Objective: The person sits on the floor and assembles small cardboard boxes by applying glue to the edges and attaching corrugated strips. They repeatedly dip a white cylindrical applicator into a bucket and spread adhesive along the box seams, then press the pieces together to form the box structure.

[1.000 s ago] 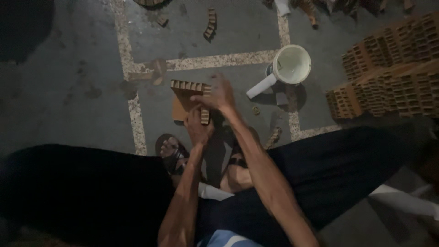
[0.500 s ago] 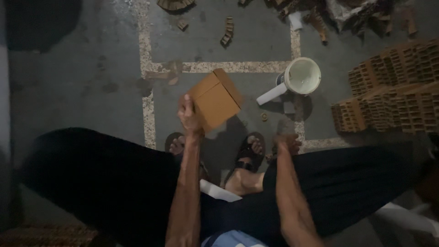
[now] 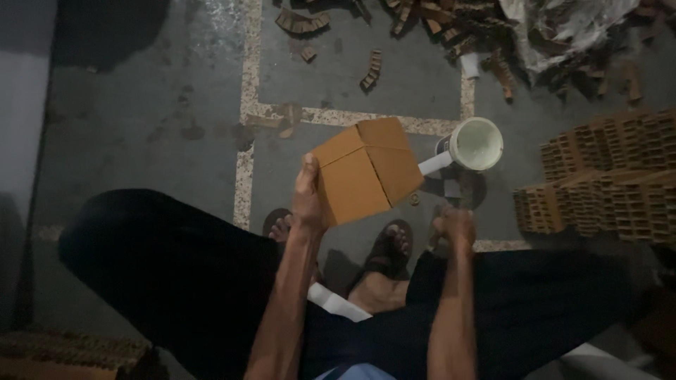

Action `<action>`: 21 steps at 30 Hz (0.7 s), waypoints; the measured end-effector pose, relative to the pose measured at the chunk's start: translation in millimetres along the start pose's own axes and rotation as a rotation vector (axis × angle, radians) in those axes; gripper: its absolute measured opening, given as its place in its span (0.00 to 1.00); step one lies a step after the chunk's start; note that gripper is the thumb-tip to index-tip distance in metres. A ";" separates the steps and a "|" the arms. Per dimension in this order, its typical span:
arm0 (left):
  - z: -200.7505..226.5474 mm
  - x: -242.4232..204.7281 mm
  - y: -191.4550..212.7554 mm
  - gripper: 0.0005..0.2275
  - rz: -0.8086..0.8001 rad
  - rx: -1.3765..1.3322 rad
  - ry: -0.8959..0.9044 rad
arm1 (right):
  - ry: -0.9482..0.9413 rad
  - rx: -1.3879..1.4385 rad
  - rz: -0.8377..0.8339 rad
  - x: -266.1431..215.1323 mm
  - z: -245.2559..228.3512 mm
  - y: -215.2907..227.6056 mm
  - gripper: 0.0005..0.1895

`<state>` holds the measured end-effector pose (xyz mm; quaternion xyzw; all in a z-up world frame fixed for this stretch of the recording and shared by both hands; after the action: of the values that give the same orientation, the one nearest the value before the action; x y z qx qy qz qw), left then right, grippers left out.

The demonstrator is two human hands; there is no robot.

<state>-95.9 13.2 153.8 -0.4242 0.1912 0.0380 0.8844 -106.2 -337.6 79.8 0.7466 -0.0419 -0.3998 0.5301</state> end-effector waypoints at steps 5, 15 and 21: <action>17.0 -26.5 -5.3 0.22 0.157 0.173 -0.056 | 0.533 0.539 0.077 -102.5 -57.2 91.8 0.13; 18.1 -63.4 -16.2 0.16 0.136 0.406 -0.151 | 1.069 0.963 0.031 -205.1 -120.2 130.2 0.11; 13.1 -69.2 -21.7 0.15 0.188 0.481 -0.023 | 1.110 0.878 0.201 -198.8 -120.2 107.6 0.12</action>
<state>-150.9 16.0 202.8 -0.1814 0.2233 0.0781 0.9545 -124.7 -196.6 292.6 0.9769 0.0083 0.1438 0.1580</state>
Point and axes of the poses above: each hand's wrist, its own x-axis towards the middle knuckle, its own y-axis out of the back of the hand, z = x × y, the point moved 1 cm from there along x, towards the middle knuckle, and after that the axes turned 9 degrees about y, right-handed, at the moved point
